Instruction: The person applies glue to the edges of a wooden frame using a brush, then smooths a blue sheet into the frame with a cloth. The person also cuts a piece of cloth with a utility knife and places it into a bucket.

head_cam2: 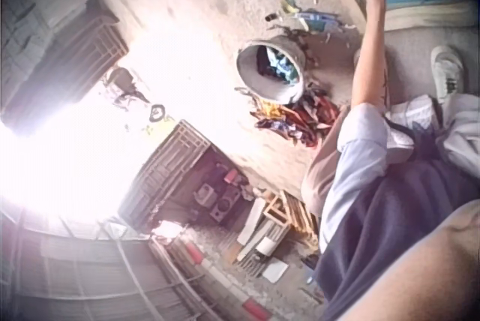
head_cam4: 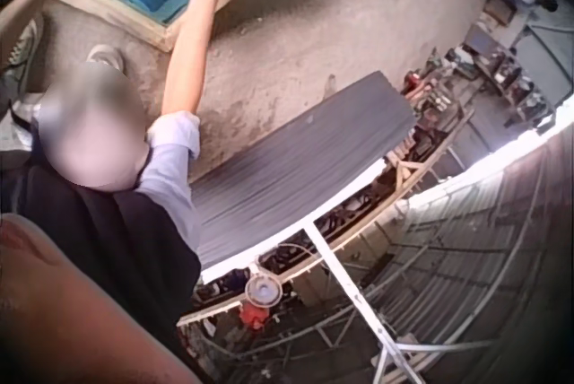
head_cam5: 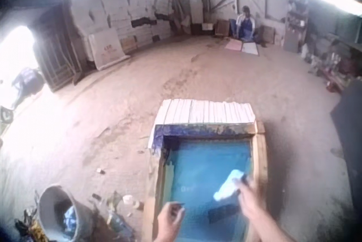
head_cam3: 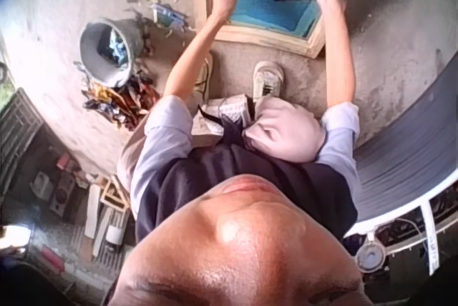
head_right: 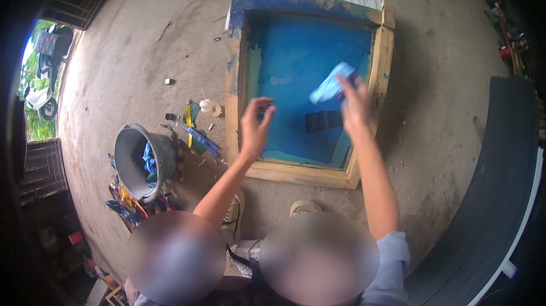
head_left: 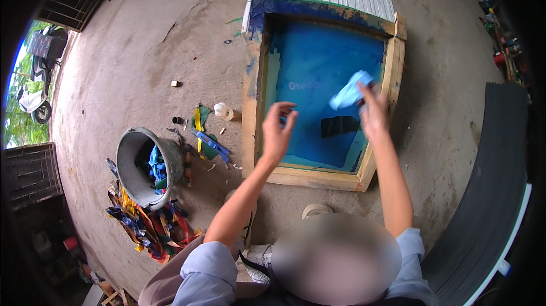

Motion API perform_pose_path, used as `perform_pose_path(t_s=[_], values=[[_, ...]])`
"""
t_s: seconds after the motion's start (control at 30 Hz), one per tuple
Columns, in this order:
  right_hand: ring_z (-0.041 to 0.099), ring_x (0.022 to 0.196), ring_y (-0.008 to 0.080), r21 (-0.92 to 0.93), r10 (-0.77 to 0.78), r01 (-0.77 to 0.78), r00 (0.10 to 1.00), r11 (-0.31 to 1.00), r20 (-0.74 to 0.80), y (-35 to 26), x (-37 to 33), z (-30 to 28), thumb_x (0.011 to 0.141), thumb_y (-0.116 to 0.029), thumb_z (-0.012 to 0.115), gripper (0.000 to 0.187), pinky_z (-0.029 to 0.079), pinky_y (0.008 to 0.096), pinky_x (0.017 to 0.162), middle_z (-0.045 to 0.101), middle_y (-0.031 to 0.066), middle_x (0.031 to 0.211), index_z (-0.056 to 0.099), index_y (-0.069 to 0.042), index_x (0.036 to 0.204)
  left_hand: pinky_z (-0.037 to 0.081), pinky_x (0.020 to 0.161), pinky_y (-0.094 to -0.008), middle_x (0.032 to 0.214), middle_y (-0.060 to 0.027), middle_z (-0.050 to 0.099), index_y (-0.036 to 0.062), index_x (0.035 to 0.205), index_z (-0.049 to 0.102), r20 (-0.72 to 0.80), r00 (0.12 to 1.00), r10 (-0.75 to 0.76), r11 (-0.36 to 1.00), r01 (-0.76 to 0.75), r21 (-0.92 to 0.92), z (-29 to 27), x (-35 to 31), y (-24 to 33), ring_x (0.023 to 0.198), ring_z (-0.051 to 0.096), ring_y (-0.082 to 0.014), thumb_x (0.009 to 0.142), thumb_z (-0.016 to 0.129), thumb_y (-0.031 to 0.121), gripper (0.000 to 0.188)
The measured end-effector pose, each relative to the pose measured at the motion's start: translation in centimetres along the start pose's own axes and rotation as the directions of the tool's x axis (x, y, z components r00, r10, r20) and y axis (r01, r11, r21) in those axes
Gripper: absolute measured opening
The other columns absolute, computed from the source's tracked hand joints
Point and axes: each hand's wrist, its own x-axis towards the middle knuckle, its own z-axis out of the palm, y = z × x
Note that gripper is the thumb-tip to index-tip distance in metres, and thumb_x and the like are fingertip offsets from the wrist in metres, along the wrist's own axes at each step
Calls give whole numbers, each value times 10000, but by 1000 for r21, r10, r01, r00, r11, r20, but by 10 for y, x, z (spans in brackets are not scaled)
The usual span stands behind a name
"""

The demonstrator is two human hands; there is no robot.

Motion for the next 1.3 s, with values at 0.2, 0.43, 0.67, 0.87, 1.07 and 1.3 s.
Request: perform_pose_path(t_s=[0.2,0.43,0.67,0.87,1.07,1.3], values=[[494,1041,314,-881,-642,474,674,-2,364,-14,64,4,711,-34,692,262,423,415,872,534,107,993,577,-54,945,380,878,-398,973,-98,544,77,999,614,-27,908,418,719,-313,620,-53,35,-25,965,494,-285,811,622,56,190],[290,1365,345,-812,-526,481,620,-330,582,21,43,6,880,-259,556,512,236,490,1120,378,173,1414,450,19,1297,339,866,-437,977,-64,495,168,975,622,-36,881,472,630,-308,713,-48,43,-45,961,453,-278,760,654,104,227],[247,1390,354,-893,-623,383,646,-235,441,27,65,22,946,-319,487,543,231,476,1126,315,192,1473,416,58,1330,344,861,-430,964,-69,494,162,924,636,-28,882,470,671,-336,661,-48,45,-48,945,456,-281,749,658,88,192],[368,1346,273,-653,-329,738,583,-167,743,106,-17,64,888,-197,549,419,243,456,1131,471,179,1376,540,17,1248,356,848,-433,951,-79,496,152,909,638,-37,875,483,678,-348,647,-47,46,-48,930,457,-288,744,649,66,186],[385,1335,181,-676,-315,507,622,-534,717,37,44,28,902,-182,481,319,216,553,1115,415,26,1449,617,-121,1185,376,833,-443,935,-91,497,130,887,625,-49,872,488,693,-352,630,-56,44,-50,913,463,-304,739,631,36,175],[250,1405,267,-787,-301,584,727,-200,617,100,-23,59,858,-239,615,501,226,538,1116,342,56,1489,510,-109,1330,390,820,-448,932,-101,496,119,868,609,-54,869,493,655,-330,680,-46,44,-48,910,466,-305,722,615,8,183]])
